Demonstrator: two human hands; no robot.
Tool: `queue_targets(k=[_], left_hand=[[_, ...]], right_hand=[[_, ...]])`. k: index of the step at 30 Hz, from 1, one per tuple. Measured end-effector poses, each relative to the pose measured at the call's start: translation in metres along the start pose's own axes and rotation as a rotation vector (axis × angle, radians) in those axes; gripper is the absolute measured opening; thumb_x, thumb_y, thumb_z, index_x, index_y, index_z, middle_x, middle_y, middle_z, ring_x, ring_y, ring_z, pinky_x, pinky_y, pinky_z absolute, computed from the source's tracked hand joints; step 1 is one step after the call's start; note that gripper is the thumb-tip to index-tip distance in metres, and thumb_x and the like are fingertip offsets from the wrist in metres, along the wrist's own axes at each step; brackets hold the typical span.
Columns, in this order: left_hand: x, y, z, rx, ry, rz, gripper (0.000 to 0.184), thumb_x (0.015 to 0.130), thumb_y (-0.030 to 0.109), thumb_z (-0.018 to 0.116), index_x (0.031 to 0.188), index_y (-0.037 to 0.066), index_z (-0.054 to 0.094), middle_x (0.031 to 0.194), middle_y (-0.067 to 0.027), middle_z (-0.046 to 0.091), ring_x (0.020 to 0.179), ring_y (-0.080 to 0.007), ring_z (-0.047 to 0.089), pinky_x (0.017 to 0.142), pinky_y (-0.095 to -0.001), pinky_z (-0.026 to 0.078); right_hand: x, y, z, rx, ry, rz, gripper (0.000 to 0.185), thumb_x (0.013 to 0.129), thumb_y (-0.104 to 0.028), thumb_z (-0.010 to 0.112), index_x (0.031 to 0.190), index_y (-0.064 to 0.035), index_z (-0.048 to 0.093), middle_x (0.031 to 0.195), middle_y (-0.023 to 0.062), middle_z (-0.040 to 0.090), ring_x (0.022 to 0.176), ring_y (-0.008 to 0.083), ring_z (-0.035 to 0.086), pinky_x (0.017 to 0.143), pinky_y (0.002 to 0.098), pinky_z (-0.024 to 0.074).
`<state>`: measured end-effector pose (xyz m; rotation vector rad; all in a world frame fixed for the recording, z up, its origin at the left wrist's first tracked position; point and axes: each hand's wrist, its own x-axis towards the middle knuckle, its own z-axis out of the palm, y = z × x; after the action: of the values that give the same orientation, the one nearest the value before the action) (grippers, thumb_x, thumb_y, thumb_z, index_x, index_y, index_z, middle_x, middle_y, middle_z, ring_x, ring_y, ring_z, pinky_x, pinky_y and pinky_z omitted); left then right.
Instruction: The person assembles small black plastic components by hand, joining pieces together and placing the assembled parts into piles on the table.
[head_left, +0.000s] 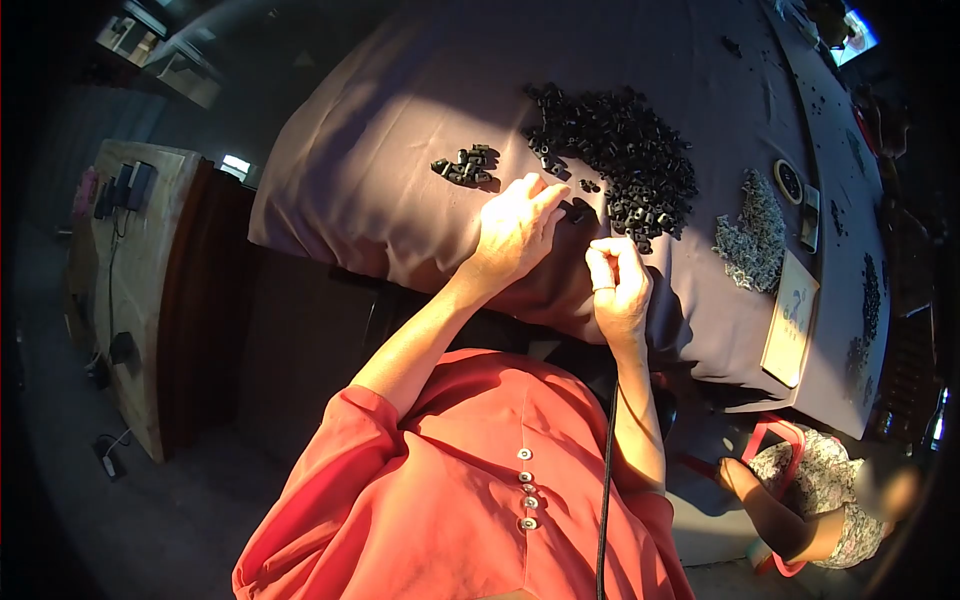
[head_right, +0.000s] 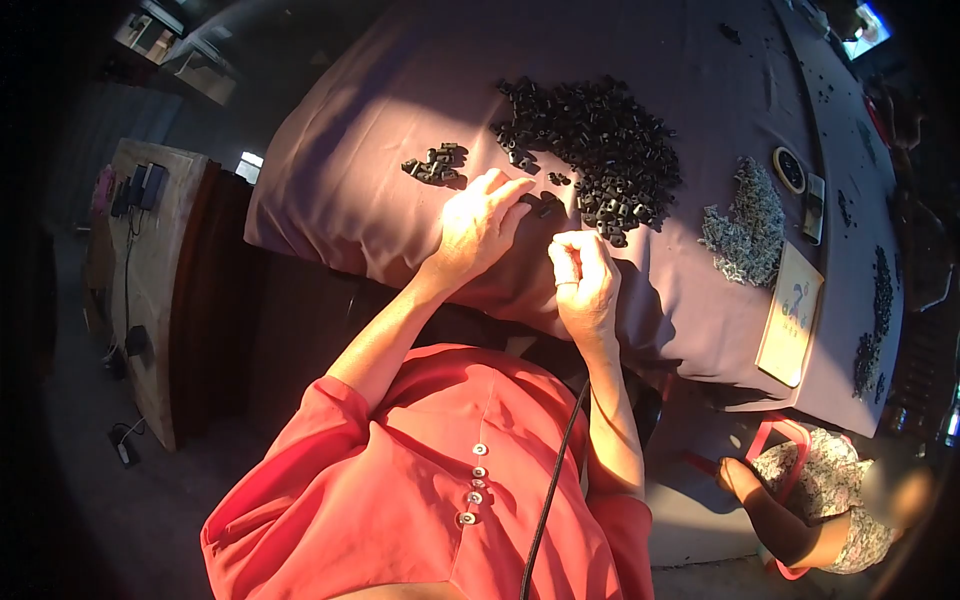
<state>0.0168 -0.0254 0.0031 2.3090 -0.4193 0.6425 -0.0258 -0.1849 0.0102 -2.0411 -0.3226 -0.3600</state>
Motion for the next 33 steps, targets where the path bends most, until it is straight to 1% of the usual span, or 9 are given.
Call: queue_targets(k=[7,10,13,16,21,24,27,30,33], left_hand=[[-0.001,-0.002,0.001,0.042,-0.063,-0.011,0.012,0.077,0.01,0.061,0.088,0.009,0.06,0.078,-0.007,0.053,0.072,-0.0244,0.055,0.062,-0.0317,0.046],[0.0,-0.005,0.0,-0.191,0.041,-0.106,0.007,0.082,0.011,0.058,0.088,0.007,0.058,0.076,-0.0043,0.055,0.066,-0.0198,0.055,0.059,-0.0293,0.044],[-0.003,-0.004,-0.011,-0.67,-0.067,-0.445,0.009,0.088,0.014,0.054,0.088,0.005,0.057,0.075,-0.0009,0.058,0.061,-0.0099,0.05,0.055,-0.0229,0.041],[-0.004,0.001,-0.03,-1.087,-0.227,-0.667,0.012,0.09,0.013,0.051,0.09,0.003,0.057,0.075,-0.0003,0.058,0.061,-0.0031,0.044,0.054,-0.0176,0.038],[-0.012,-0.003,-0.02,-1.2,-0.241,-0.562,0.019,0.088,0.014,0.054,0.103,0.003,0.06,0.072,-0.0003,0.058,0.058,-0.002,0.046,0.051,-0.0146,0.037],[-0.012,-0.002,-0.025,-1.256,-0.271,-0.626,0.015,0.088,0.01,0.055,0.099,0.001,0.06,0.074,-0.0033,0.058,0.055,-0.0037,0.042,0.049,-0.0165,0.035],[-0.011,-0.006,-0.024,-1.286,-0.256,-0.606,0.014,0.087,0.01,0.056,0.096,0.001,0.061,0.072,-0.0035,0.058,0.054,-0.0038,0.042,0.048,-0.0168,0.034],[-0.012,-0.009,-0.025,-1.272,-0.301,-0.573,0.012,0.087,0.01,0.057,0.093,0.001,0.061,0.07,-0.0035,0.059,0.053,-0.0037,0.042,0.048,-0.017,0.034],[-0.012,-0.012,-0.024,-1.298,-0.309,-0.582,0.013,0.087,0.011,0.056,0.093,0.001,0.062,0.069,-0.003,0.059,0.053,-0.0037,0.042,0.048,-0.0171,0.034]], right_hand=[[0.0,-0.001,0.0,0.0,0.004,-0.016,0.007,0.082,-0.001,0.058,0.088,0.0004,0.055,0.074,0.0075,0.055,0.06,0.0148,0.053,0.056,0.0254,0.0447],[0.0,0.001,0.0,-0.008,0.005,-0.014,0.006,0.082,-0.001,0.058,0.087,0.0003,0.055,0.074,0.0074,0.055,0.06,0.0147,0.053,0.056,0.0255,0.0445],[0.0,0.002,0.001,-0.002,0.016,-0.023,0.006,0.082,-0.001,0.058,0.087,0.0003,0.055,0.074,0.0074,0.055,0.06,0.0149,0.053,0.055,0.0255,0.0443],[0.0,0.001,0.002,0.004,0.015,-0.03,0.006,0.082,-0.001,0.058,0.086,0.0002,0.055,0.074,0.0074,0.055,0.059,0.0149,0.052,0.055,0.0256,0.0441],[-0.001,0.002,0.002,0.001,0.003,0.032,0.007,0.081,0.0,0.058,0.087,-0.0002,0.055,0.072,0.0066,0.055,0.058,0.0137,0.051,0.054,0.0247,0.043],[0.0,0.001,0.002,0.015,0.004,0.077,0.008,0.081,0.0,0.059,0.088,-0.0015,0.056,0.071,0.0025,0.056,0.059,0.0093,0.05,0.055,0.0227,0.0425],[0.007,-0.011,0.006,0.206,0.017,0.209,0.01,0.081,0.0,0.06,0.09,-0.003,0.058,0.073,-0.0014,0.058,0.062,0.0049,0.05,0.058,0.02,0.0424],[0.016,-0.018,0.009,0.333,-0.01,0.27,0.01,0.081,-0.001,0.061,0.09,-0.0036,0.058,0.076,-0.0029,0.059,0.067,0.0024,0.051,0.061,0.0182,0.0425],[0.022,-0.025,0.016,0.258,-0.048,0.241,0.01,0.081,0.0,0.06,0.091,-0.0031,0.059,0.077,-0.0009,0.06,0.069,0.0041,0.053,0.063,0.0189,0.0435]])
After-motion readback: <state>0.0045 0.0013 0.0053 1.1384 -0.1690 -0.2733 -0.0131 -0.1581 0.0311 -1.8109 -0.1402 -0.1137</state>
